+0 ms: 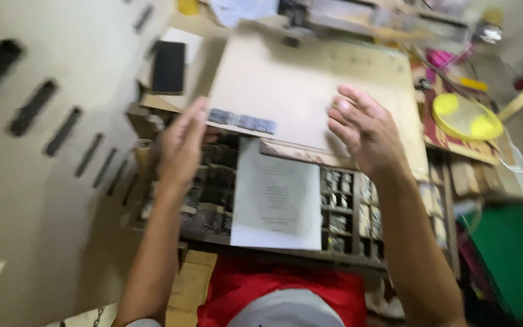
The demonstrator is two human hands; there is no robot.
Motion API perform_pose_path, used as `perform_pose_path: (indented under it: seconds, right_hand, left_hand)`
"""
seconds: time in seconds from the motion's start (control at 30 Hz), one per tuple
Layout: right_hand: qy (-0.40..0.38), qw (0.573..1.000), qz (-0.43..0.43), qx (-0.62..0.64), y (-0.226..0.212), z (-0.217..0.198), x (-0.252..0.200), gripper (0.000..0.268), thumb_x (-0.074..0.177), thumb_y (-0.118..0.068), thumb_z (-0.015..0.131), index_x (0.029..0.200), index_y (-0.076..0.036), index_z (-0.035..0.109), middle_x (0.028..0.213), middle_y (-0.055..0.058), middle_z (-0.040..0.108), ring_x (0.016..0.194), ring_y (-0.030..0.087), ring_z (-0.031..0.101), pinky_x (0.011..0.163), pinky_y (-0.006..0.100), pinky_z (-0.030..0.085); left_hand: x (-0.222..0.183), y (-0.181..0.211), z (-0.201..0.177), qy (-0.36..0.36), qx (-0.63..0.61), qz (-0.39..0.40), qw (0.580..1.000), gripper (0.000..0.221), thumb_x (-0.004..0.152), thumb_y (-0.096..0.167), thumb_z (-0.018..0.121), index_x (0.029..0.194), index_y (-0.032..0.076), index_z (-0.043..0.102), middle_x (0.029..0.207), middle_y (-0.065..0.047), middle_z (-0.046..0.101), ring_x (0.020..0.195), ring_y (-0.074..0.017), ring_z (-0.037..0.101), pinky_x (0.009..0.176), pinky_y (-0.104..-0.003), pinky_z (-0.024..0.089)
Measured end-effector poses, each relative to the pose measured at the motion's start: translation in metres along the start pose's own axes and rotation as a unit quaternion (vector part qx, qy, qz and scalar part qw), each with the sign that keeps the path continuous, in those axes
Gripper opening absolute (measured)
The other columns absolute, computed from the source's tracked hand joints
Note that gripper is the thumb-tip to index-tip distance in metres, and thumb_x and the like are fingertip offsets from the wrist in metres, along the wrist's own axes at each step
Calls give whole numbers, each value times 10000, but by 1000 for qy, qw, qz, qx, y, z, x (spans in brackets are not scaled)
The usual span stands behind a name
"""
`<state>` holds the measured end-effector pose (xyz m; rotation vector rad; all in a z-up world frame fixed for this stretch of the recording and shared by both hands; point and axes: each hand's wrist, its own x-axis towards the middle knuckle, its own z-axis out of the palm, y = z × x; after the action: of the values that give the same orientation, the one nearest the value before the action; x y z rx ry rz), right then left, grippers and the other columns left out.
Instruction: Manually arranging metal type characters into a printing frame based on a reference document.
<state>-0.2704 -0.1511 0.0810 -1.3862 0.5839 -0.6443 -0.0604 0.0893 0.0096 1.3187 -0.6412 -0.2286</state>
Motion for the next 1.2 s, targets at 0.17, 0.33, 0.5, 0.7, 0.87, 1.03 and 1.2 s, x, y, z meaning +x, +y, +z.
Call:
perform_pose_path:
  seconds: [0.17,0.33,0.5,0.7,0.87,1.03,1.2]
  right_hand:
    - [25,994,-44,-100,-5,-20,-70,516,941,-160,639,1429,-33,527,1408,148,609,1184,207,664,1021,297,582]
    - [-193,942,-194,-193,16,-78,-154,260,1074,-158,572,1276,-16,655,1082,96,749,818,136,705,718,217,622]
    - [60,928,-128,-345,103,-174,-182,243,1019,-177,605,1149,-26,744,1063,121,787,945,212,753,815,288,625]
    - [401,846,-148,-319,191,-230,-164,242,1040,-196,599,1136,-35,751,901,90,795,767,150,728,686,279,587]
    - [426,820,-169,-342,218,-242,-157,216,1052,-169,586,1102,-34,748,806,36,729,724,165,682,676,317,549]
    - [405,860,-121,-285,209,-242,-160,222,1041,-188,573,1097,-76,756,764,-6,703,574,80,571,473,249,448]
    - [421,855,-133,-273,205,-239,-158,235,1027,-183,586,1143,-54,745,791,35,753,659,116,673,553,262,529]
  left_hand:
    - [-13,-36,-12,-26,44,76,996,356,1137,218,512,1464,76,495,1364,-86,594,1140,-161,615,931,-282,570]
    - [-81,-32,0,122,236,206,942,312,1258,-108,487,1554,-204,463,1073,-294,513,788,-361,590,757,-437,509]
    - [-136,-110,-19,40,497,227,837,368,1189,62,726,1470,-170,677,972,-232,681,762,-329,622,645,-423,497]
    - [-135,-135,-16,-27,507,278,815,358,1165,161,722,1353,-142,759,948,-196,620,765,-301,613,629,-421,518]
    - [-136,-141,-16,-13,490,294,821,262,1152,117,790,1263,-115,839,952,-200,655,846,-329,663,696,-439,553]
    - [-140,-143,-20,-27,591,254,765,244,1182,124,783,1236,-86,894,924,-239,691,862,-325,657,750,-422,565]
    - [-140,-147,-31,-48,538,263,799,156,1158,2,801,1230,-113,877,870,-199,594,802,-305,587,677,-410,486]
